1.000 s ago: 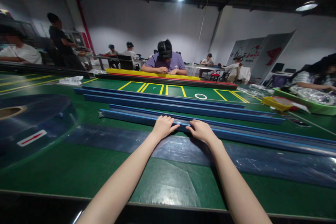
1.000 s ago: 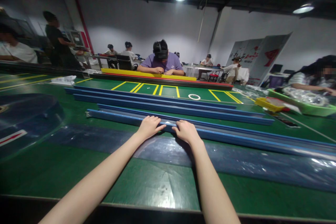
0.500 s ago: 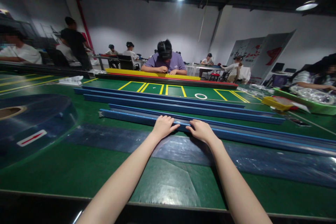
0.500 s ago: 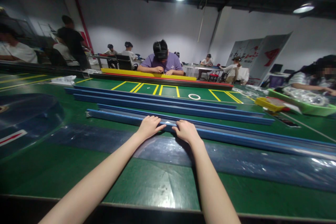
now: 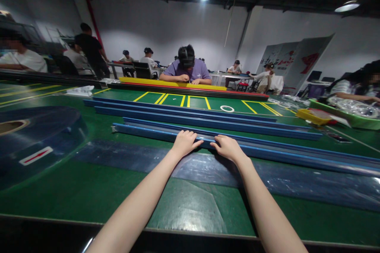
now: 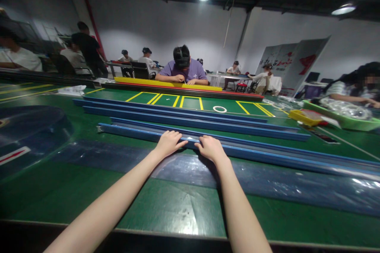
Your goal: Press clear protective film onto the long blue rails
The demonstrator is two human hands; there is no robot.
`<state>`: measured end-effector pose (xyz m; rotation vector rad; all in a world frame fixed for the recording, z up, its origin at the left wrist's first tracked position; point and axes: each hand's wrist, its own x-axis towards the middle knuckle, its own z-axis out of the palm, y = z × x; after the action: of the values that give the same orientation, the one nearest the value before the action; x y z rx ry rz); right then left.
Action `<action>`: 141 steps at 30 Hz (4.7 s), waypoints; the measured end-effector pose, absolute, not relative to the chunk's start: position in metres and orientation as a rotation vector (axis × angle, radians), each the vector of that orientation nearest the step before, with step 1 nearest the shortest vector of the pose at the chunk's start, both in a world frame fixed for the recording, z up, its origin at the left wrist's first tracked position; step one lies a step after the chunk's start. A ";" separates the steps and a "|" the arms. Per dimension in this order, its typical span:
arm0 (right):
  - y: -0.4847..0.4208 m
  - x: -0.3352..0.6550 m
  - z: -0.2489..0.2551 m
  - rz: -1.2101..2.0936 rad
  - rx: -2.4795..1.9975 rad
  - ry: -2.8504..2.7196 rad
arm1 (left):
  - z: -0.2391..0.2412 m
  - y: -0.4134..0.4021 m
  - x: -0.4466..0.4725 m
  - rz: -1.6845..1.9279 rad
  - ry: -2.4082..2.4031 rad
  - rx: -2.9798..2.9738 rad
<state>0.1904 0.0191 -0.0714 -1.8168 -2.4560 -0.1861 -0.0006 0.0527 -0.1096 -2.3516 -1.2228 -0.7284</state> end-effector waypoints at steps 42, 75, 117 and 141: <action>0.014 0.174 -0.067 -0.188 -1.906 -2.427 | -0.108 0.052 -0.001 -0.726 -1.232 -2.382; 0.017 0.184 -0.069 -0.268 -1.801 -2.508 | -0.108 0.052 -0.001 -0.719 -1.231 -2.378; 0.006 0.207 -0.041 0.064 -2.053 -2.454 | -0.110 0.045 0.004 -0.604 -0.864 -2.502; 0.002 0.159 -0.057 -0.199 -1.639 -2.573 | -0.084 0.036 -0.019 -0.891 -1.199 -2.845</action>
<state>0.1585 0.0019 -0.0565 -1.6391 -2.5731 -0.1989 -0.0191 0.0360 -0.0836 -2.8450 -1.1988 -0.8914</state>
